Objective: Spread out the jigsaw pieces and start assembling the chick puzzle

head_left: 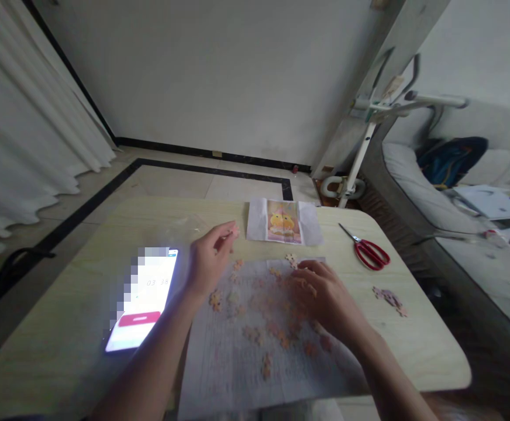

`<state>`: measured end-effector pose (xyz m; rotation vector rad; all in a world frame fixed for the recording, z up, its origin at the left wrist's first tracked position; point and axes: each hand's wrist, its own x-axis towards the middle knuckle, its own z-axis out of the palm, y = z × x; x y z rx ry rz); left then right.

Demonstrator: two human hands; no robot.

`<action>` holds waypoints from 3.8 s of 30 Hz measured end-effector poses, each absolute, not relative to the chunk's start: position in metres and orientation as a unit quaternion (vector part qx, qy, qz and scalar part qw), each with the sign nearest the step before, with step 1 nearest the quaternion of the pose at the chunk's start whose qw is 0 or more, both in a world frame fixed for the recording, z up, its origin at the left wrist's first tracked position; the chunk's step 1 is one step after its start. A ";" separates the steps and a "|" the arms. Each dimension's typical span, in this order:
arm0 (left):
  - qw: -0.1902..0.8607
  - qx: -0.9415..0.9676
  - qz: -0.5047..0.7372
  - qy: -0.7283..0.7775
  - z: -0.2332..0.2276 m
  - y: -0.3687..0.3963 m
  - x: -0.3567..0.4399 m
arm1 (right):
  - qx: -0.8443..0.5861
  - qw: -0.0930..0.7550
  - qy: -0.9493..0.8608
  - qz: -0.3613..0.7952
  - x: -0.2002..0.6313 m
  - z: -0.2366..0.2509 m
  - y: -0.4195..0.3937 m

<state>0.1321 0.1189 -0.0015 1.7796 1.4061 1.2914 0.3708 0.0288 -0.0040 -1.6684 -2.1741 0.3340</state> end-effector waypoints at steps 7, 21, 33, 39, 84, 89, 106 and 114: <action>0.280 0.657 0.495 0.495 -0.011 0.118 0.137 | -0.586 0.171 -0.779 0.144 0.370 -0.003 0.020; 0.383 0.634 0.479 0.472 -0.026 0.112 0.151 | -0.599 0.273 -0.742 0.127 0.395 0.002 0.073; 0.279 0.771 0.377 0.432 -0.034 0.113 0.146 | -0.654 0.348 -0.661 0.122 0.437 -0.013 0.077; 0.229 0.846 0.288 0.386 -0.037 0.115 0.143 | -0.645 0.334 -0.674 0.136 0.435 -0.012 0.075; 0.141 0.879 0.266 0.368 -0.049 0.121 0.139 | -0.572 0.314 -0.734 0.188 0.401 -0.013 0.070; 0.221 0.827 0.335 0.393 -0.045 0.120 0.140 | -0.552 0.252 -0.765 0.214 0.384 0.004 0.069; 0.247 0.586 0.567 0.524 -0.016 0.125 0.135 | -0.501 0.154 -0.818 0.237 0.352 0.001 0.068; 0.200 0.662 0.510 0.511 -0.015 0.118 0.140 | -0.470 0.124 -0.835 0.257 0.344 0.005 0.062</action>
